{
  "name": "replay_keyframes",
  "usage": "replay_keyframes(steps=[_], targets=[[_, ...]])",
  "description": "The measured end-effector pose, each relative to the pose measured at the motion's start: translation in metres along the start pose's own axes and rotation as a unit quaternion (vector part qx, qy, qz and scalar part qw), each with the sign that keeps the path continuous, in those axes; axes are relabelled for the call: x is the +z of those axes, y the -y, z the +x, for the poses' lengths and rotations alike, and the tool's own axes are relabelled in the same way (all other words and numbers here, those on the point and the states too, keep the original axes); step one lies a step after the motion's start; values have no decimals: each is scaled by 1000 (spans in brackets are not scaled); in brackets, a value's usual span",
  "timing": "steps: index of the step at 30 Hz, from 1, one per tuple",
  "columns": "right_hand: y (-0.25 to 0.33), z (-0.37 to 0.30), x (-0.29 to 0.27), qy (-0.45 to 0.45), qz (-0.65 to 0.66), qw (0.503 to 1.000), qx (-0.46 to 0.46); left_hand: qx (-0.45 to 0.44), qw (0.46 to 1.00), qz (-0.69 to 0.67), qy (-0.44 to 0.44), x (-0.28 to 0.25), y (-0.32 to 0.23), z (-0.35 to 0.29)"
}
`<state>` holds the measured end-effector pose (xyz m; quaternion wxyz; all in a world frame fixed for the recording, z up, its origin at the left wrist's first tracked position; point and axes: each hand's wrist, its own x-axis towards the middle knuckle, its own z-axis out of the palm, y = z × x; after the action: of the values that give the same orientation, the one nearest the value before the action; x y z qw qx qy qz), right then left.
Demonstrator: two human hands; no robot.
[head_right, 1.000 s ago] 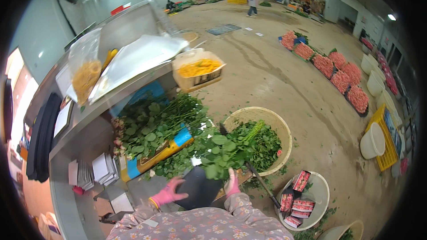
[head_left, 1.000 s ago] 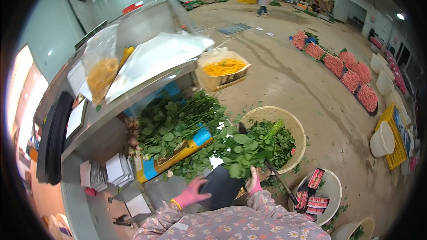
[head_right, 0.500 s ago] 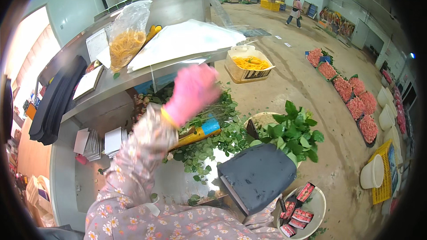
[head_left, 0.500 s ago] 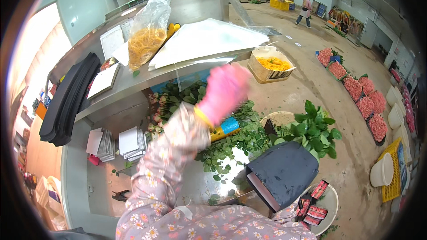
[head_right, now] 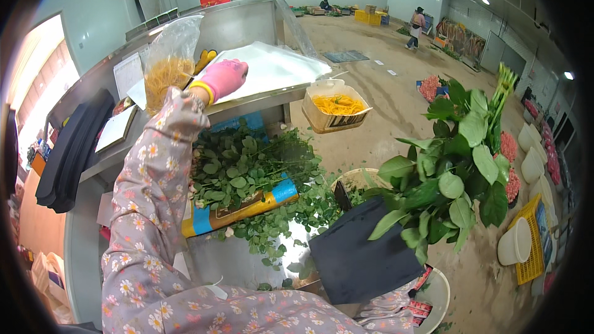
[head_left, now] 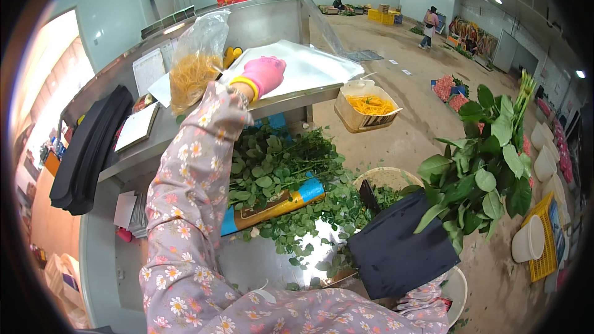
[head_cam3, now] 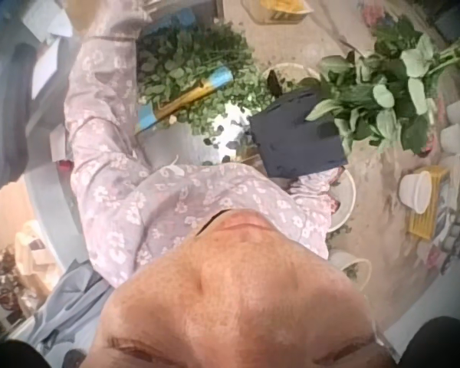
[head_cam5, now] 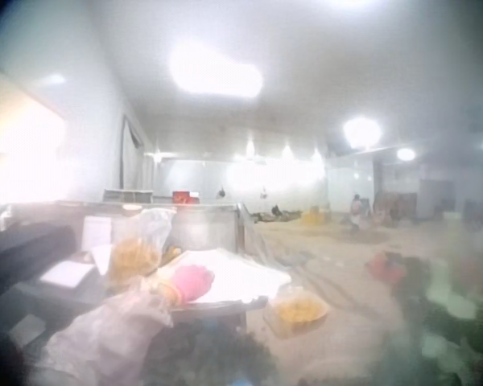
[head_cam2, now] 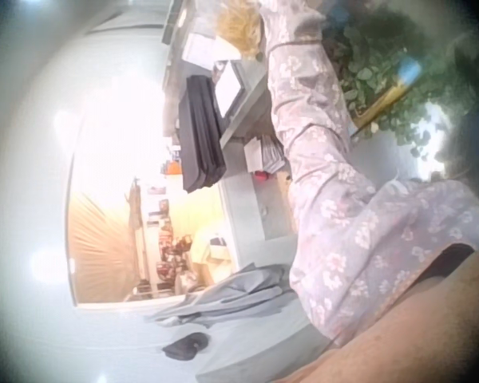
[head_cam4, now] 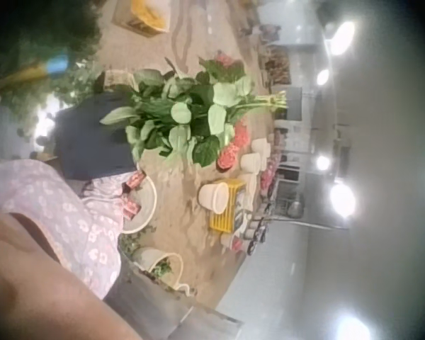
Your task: The person wraps a bouquet of green leafy stems in black and white paper on a metal table. They fold the paper around the stems, secure the bundle with a rubber band, and place the finished arrangement into a clear plastic bag. The process is repeated for a second bouquet.
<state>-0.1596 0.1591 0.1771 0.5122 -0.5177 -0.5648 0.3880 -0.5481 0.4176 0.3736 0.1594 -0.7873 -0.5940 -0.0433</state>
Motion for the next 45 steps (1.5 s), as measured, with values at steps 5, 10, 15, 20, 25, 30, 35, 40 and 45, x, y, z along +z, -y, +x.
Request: replay_keyframes(steps=[5, 10, 15, 20, 25, 30, 35, 40, 45], targets=[[14, 7, -8, 29, -50, 998, 0, 12, 993, 112, 29, -5, -34, -38], [24, 5, -10, 40, -84, 996, -9, 25, 989, 139, 30, 22, -21, -46], [54, 33, 3, 69, -144, 984, -78, 61, 990, -129, 20, 21, 18, -12], [73, 80, 44, 110, -257, 937, -210, -62, 923, -355, 133, 21, 23, 8], [90, 99, 60, 177, -258, 944, -103, -43, 897, -422, 128, 43, 39, 14], [98, 100, 63, 193, -313, 925, -101, -67, 971, -70, -218, -13, 44, 4], [87, 94, 56, 155, -361, 908, -144, 59, 863, 36, -501, -89, 15, -6], [92, 27, 67, 36, -193, 964, -177, 197, 862, 97, -456, -78, -68, -78], [83, 15, 123, 1, 70, 993, -94, 378, 906, 20, -192, -56, -175, -237]])
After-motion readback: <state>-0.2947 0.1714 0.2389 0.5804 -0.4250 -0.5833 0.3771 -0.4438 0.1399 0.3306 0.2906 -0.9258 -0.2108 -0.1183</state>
